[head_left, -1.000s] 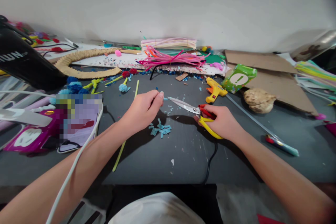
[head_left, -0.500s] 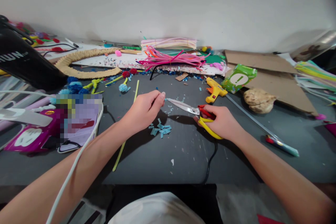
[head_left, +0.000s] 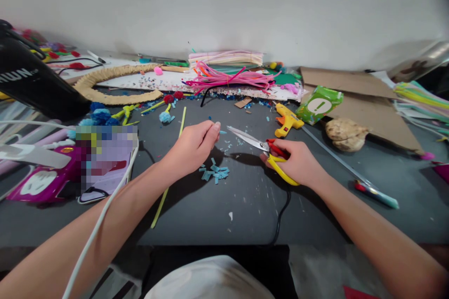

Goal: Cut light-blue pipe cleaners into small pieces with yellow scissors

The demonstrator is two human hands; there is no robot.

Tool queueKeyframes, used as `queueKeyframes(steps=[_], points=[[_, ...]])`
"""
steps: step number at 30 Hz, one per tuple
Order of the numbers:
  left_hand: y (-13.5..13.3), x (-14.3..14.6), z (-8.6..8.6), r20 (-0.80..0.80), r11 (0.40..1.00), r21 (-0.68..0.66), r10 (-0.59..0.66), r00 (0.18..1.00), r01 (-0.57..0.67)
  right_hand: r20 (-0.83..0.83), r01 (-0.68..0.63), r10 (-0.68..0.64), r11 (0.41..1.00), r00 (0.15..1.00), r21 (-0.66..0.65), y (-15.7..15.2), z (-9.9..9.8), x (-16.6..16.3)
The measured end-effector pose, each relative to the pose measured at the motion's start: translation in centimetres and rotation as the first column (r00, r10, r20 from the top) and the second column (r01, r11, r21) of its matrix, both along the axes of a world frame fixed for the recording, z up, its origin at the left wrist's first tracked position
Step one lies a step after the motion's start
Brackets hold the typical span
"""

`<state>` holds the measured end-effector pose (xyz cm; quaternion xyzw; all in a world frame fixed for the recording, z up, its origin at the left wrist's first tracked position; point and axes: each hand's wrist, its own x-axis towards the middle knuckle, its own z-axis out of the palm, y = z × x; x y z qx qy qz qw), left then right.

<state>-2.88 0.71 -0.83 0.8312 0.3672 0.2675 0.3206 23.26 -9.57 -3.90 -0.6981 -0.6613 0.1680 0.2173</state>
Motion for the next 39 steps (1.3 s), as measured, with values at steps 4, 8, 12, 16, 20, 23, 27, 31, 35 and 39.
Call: queueKeyframes(steps=[4, 8, 12, 16, 20, 23, 27, 31, 35, 39], points=[[-0.02, 0.00, -0.03, 0.004, 1.000, -0.009, 0.006, 1.000, -0.006, 0.018, -0.018, 0.018, 1.000, 1.000, -0.016, -0.03, 0.02, -0.06], [-0.01, -0.01, -0.02, -0.006, 1.000, 0.007, 0.005, 1.000, -0.005, 0.040, -0.025, 0.026, 1.000, 0.999, -0.019, 0.00, 0.00, -0.03], [0.01, -0.03, 0.02, -0.014, 1.000, 0.000, 0.002, 1.000, -0.002, 0.058, -0.033, 0.035, 0.999, 0.998, -0.025, 0.05, 0.02, 0.04], [-0.01, -0.02, 0.07, -0.006, 1.000, 0.009, 0.006, 1.000, -0.006, 0.093, -0.052, 0.053, 0.999, 0.994, -0.014, 0.08, 0.00, 0.15], [0.02, -0.01, 0.00, -0.001, 1.000, 0.020, 0.007, 1.000, -0.007, 0.102, -0.052, 0.053, 0.999, 0.993, -0.012, 0.07, -0.08, 0.20], [0.06, -0.03, -0.11, -0.012, 0.999, 0.028, 0.021, 1.000, -0.021, 0.094, -0.037, 0.038, 0.999, 0.995, -0.014, 0.06, -0.09, 0.14], [0.07, -0.04, -0.13, -0.017, 0.999, 0.034, 0.038, 0.999, -0.037, 0.069, -0.017, 0.017, 1.000, 0.997, 0.001, 0.05, 0.04, -0.05], [-0.01, 0.01, 0.03, -0.001, 0.999, 0.025, 0.039, 0.999, -0.039, 0.056, -0.020, 0.020, 1.000, 0.998, 0.001, 0.02, 0.17, -0.20], [-0.09, 0.09, 0.13, -0.001, 0.999, 0.025, 0.031, 1.000, -0.031, 0.054, -0.022, 0.022, 1.000, 0.998, -0.008, -0.01, 0.24, -0.26], [-0.15, 0.10, 0.07, -0.010, 0.999, 0.041, 0.022, 1.000, -0.021, 0.066, -0.034, 0.035, 0.999, 0.997, -0.016, 0.03, 0.21, -0.16]])
